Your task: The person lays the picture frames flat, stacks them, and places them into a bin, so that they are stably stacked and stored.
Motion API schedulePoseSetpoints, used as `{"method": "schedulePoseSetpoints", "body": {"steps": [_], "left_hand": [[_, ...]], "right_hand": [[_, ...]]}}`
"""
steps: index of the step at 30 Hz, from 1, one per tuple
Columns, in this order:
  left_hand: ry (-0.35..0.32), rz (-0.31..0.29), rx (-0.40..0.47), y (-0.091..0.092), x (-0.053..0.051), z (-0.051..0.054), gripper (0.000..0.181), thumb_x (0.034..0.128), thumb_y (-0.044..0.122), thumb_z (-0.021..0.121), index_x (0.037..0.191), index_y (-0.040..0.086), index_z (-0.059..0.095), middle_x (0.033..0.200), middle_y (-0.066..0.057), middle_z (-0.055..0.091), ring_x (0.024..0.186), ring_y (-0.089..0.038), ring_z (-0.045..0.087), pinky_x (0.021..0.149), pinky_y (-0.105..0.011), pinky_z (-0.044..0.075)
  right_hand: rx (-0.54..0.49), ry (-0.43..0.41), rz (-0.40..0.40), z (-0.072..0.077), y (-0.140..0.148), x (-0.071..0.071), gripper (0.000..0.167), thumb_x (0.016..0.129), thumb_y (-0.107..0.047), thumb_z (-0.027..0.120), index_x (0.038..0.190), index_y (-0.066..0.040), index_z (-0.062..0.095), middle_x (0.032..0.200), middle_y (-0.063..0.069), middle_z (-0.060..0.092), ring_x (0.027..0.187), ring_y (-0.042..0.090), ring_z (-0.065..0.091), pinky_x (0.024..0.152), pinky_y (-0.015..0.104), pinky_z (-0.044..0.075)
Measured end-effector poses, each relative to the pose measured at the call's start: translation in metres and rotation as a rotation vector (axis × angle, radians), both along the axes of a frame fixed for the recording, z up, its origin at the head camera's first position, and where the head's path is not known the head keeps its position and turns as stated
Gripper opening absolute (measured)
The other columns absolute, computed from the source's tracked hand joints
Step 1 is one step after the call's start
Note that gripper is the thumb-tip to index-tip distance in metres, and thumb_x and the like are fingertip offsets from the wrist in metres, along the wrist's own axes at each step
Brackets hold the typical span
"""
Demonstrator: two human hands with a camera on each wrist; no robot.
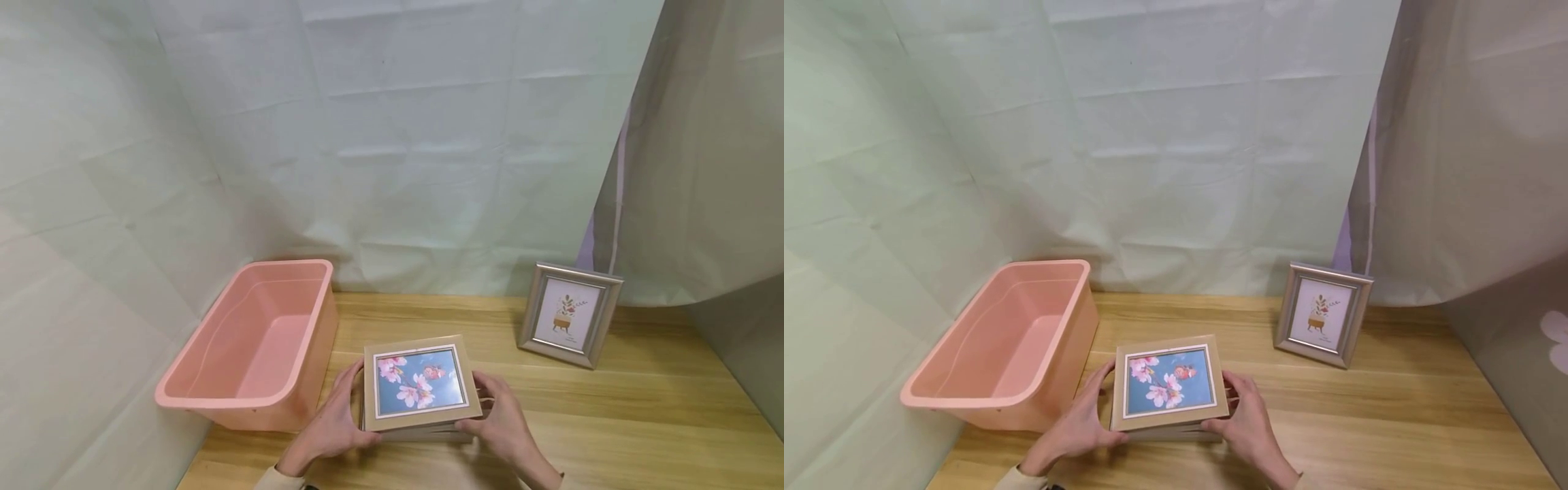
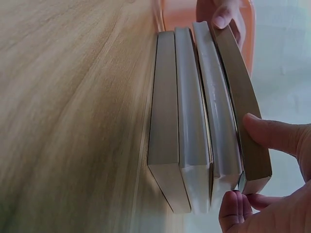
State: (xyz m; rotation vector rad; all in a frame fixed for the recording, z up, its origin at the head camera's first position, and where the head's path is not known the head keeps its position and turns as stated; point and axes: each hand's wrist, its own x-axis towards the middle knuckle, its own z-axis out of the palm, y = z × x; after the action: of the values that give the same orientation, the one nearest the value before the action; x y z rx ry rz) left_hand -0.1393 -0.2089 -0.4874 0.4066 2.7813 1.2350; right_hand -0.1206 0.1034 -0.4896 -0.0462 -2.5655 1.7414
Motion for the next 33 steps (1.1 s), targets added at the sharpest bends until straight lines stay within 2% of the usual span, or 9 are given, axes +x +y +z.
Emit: {"method": "schedulePoseSetpoints", "body": {"steps": [5,10,14,21,26,29,33], "left_hand": [[-0.018,0.002,0.011,0.0004,0.0007,0.0003,0.141,0.0591,0.022,0.106,0.173,0.010,0.023,0.172,-0.023,0.037,0.130,-0.036,0.065,0.110,-0.056,0.057],[-0.029,0.004,0.027,0.0009,0.0001,0.0000,0.142,0.0597,0.023,0.106,0.173,0.008,0.021,0.174,-0.023,0.036,0.125,-0.032,0.071,0.120,-0.066,0.045],[-0.062,-0.003,0.078,0.0017,-0.0006,-0.0020,0.144,0.0610,0.018,0.105,0.174,0.007,0.016,0.175,-0.022,0.035,0.126,-0.032,0.073,0.124,-0.067,0.041],[-0.059,0.006,0.065,0.0029,-0.0014,-0.0044,0.144,0.0613,0.020,0.105,0.174,0.007,0.017,0.170,-0.021,0.042,0.122,-0.030,0.073,0.117,-0.060,0.051],[-0.046,-0.010,0.061,0.0024,-0.0016,-0.0044,0.143,0.0614,0.020,0.105,0.174,0.007,0.018,0.169,-0.023,0.042,0.123,-0.034,0.072,0.111,-0.051,0.058],[-0.061,-0.027,0.118,0.0009,-0.0019,-0.0052,0.140,0.0628,0.017,0.105,0.173,0.007,0.020,0.166,-0.026,0.042,0.127,-0.039,0.070,0.109,-0.044,0.061],[-0.129,-0.011,0.245,-0.0009,-0.0021,-0.0074,0.133,0.0648,0.010,0.103,0.172,0.012,0.025,0.161,-0.029,0.045,0.132,-0.042,0.064,0.102,-0.032,0.062]], "right_hand": [[-0.011,-0.014,0.013,-0.0015,-0.0001,-0.0003,0.093,0.059,0.005,0.100,0.143,0.010,0.062,0.130,0.020,0.065,0.107,0.022,0.066,0.089,0.021,0.060],[-0.002,-0.011,0.023,-0.0020,0.0008,-0.0012,0.092,0.060,0.004,0.101,0.143,0.009,0.062,0.130,0.021,0.065,0.108,0.023,0.066,0.088,0.022,0.060],[-0.007,-0.004,0.031,-0.0028,0.0011,-0.0020,0.093,0.060,0.004,0.101,0.145,0.010,0.061,0.128,0.020,0.064,0.106,0.022,0.067,0.087,0.023,0.061],[-0.005,0.011,0.036,-0.0038,0.0022,-0.0026,0.094,0.061,0.004,0.101,0.145,0.011,0.060,0.127,0.019,0.064,0.108,0.023,0.069,0.093,0.028,0.063],[-0.019,0.010,0.035,-0.0046,0.0015,-0.0022,0.095,0.061,0.005,0.100,0.146,0.012,0.059,0.128,0.020,0.064,0.112,0.027,0.070,0.097,0.035,0.064],[-0.027,0.008,0.035,-0.0055,0.0008,-0.0018,0.094,0.061,0.005,0.100,0.146,0.013,0.059,0.128,0.020,0.063,0.113,0.029,0.071,0.098,0.038,0.065],[-0.030,0.007,0.029,-0.0066,0.0008,-0.0019,0.092,0.062,0.004,0.100,0.145,0.013,0.060,0.127,0.020,0.064,0.115,0.031,0.070,0.101,0.041,0.064]]}}
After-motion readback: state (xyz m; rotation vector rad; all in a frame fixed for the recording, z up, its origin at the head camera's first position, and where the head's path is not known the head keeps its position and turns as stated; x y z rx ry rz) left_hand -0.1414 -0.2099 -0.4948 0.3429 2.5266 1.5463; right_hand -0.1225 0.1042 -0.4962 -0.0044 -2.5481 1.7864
